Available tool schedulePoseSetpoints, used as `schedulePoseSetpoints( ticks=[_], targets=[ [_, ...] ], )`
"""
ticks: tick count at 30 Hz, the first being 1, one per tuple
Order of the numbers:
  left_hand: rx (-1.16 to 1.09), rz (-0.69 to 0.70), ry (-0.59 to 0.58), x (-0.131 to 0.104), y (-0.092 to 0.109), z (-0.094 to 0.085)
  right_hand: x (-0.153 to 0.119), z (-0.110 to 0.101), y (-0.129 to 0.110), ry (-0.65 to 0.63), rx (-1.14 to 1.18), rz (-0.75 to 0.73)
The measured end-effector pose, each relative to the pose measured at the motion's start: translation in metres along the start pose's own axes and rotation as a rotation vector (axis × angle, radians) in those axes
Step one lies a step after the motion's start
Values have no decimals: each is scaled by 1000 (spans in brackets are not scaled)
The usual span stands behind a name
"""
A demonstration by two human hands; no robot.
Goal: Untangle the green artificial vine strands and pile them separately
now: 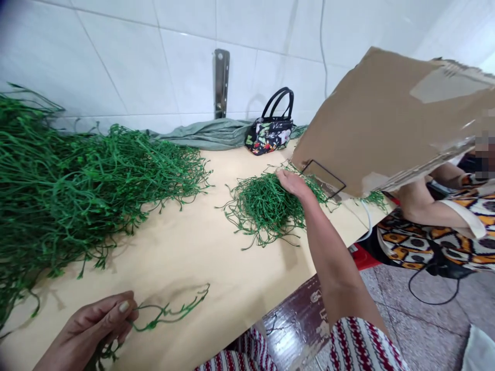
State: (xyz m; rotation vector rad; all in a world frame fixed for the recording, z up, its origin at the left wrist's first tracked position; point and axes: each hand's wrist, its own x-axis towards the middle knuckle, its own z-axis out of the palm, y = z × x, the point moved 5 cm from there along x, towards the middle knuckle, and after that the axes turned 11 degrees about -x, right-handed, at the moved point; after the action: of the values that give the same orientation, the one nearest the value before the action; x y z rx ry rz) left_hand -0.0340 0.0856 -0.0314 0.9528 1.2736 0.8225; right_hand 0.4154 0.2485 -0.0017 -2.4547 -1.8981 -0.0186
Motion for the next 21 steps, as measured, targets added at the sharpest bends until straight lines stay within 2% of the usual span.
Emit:
schedulePoseSetpoints(
  ticks=[5, 8, 10, 11, 12, 16, 18, 21],
  targets=[
    [-103, 72, -11, 7, 11, -4, -11, -43, 7, 225, 80, -38],
    [-168, 86, -36, 10, 19, -1, -37, -59, -13, 372, 158, -66],
    [-243, 137, -24, 12, 26, 2, -64, -65, -43, 445, 241, -146],
    [-283, 152, -16, 14, 29, 4, -82, -69, -64, 501, 304, -254],
    [-318, 155, -13, 16, 30, 6, -101, -71, -88, 514, 354, -387],
    [-486, 136, -26, 22, 30, 10, -182, -71, -176, 421, 551, -1001],
    [-568, 137, -33, 22, 28, 10, -207, -64, -203, 379, 625, -1104],
    [-634, 159, -11, 20, 24, 10, -218, -40, -230, 258, 594, -1054]
  ],
)
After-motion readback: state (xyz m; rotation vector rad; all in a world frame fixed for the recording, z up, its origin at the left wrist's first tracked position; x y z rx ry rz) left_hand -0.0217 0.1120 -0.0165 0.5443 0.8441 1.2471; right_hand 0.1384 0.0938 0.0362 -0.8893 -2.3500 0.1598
